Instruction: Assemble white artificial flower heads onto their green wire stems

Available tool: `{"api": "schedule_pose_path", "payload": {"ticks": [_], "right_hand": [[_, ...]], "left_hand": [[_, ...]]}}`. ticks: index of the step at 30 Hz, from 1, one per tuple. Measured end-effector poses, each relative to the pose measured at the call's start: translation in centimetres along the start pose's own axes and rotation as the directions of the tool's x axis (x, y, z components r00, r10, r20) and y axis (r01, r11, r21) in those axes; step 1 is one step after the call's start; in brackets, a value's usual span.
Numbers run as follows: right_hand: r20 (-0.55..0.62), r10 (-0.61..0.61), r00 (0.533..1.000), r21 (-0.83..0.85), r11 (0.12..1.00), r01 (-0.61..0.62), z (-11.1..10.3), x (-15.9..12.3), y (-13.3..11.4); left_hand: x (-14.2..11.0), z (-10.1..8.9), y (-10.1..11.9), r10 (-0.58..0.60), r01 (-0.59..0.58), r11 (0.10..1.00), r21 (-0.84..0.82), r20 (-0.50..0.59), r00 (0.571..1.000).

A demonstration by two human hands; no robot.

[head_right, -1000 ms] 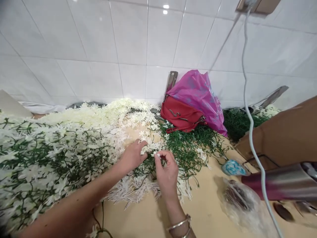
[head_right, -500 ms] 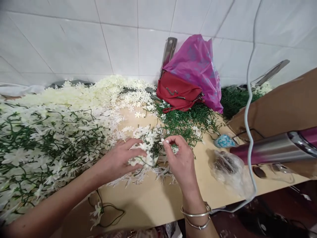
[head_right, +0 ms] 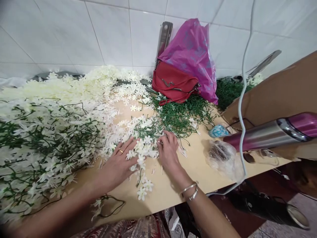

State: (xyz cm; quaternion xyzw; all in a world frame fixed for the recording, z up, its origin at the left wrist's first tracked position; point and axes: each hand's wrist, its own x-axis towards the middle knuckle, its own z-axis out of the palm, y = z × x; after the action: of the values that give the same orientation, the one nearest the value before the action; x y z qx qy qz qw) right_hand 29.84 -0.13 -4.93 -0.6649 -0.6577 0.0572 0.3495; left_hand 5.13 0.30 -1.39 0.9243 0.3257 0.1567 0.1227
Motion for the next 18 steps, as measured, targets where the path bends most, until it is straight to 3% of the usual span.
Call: {"api": "schedule_pose_path", "payload": {"ticks": [3,6,8,11,13,14,16,17,18], "right_hand": [[0.032,0.001,0.999,-0.012,1.0,-0.001,0.2,3.0,0.5],[0.049,0.011,0.999,-0.013,1.0,-0.011,-0.7,4.1,0.1],[0.023,0.025,0.999,-0.003,1.0,-0.025,-2.1,3.2,-0.9],[0.018,0.021,1.0,0.058,0.998,-0.022,-5.3,-0.3,-3.6],[0.205,-0.062,0.977,0.294,0.956,-0.001,-7.3,-3.2,-5.6],[0.388,-0.103,0.916,0.42,0.904,-0.076,-8.1,-4.7,-6.5],[0.677,-0.187,0.712,0.513,0.813,-0.274,-8.9,-7.0,-7.8],[0.748,-0.228,0.624,0.514,0.794,-0.326,-8.9,-7.8,-8.2],[0.779,-0.237,0.58,0.509,0.779,-0.366,-8.6,-8.4,-8.4]], "left_hand": [[0.3,-0.6,0.0,-0.042,0.041,0.999,-0.013,-0.032,0.999],[-0.4,-2.4,-0.1,0.03,-0.032,0.995,-0.094,-0.023,0.999],[-1.3,-3.6,-0.4,0.074,-0.078,0.987,-0.142,-0.028,0.997],[-2.6,-5.1,-0.9,0.075,-0.089,0.975,-0.201,-0.077,0.994],[-3.3,-5.7,-1.2,0.035,-0.063,0.971,-0.23,-0.125,0.992],[-3.5,-5.8,-1.2,0.017,-0.053,0.971,-0.235,-0.153,0.988],[-4.0,-5.9,-1.2,-0.002,-0.045,0.975,-0.216,-0.209,0.978],[-4.2,-5.8,-1.1,0.003,-0.047,0.981,-0.188,-0.226,0.974],[-4.4,-5.7,-0.9,0.018,-0.054,0.987,-0.152,-0.23,0.973]]}}
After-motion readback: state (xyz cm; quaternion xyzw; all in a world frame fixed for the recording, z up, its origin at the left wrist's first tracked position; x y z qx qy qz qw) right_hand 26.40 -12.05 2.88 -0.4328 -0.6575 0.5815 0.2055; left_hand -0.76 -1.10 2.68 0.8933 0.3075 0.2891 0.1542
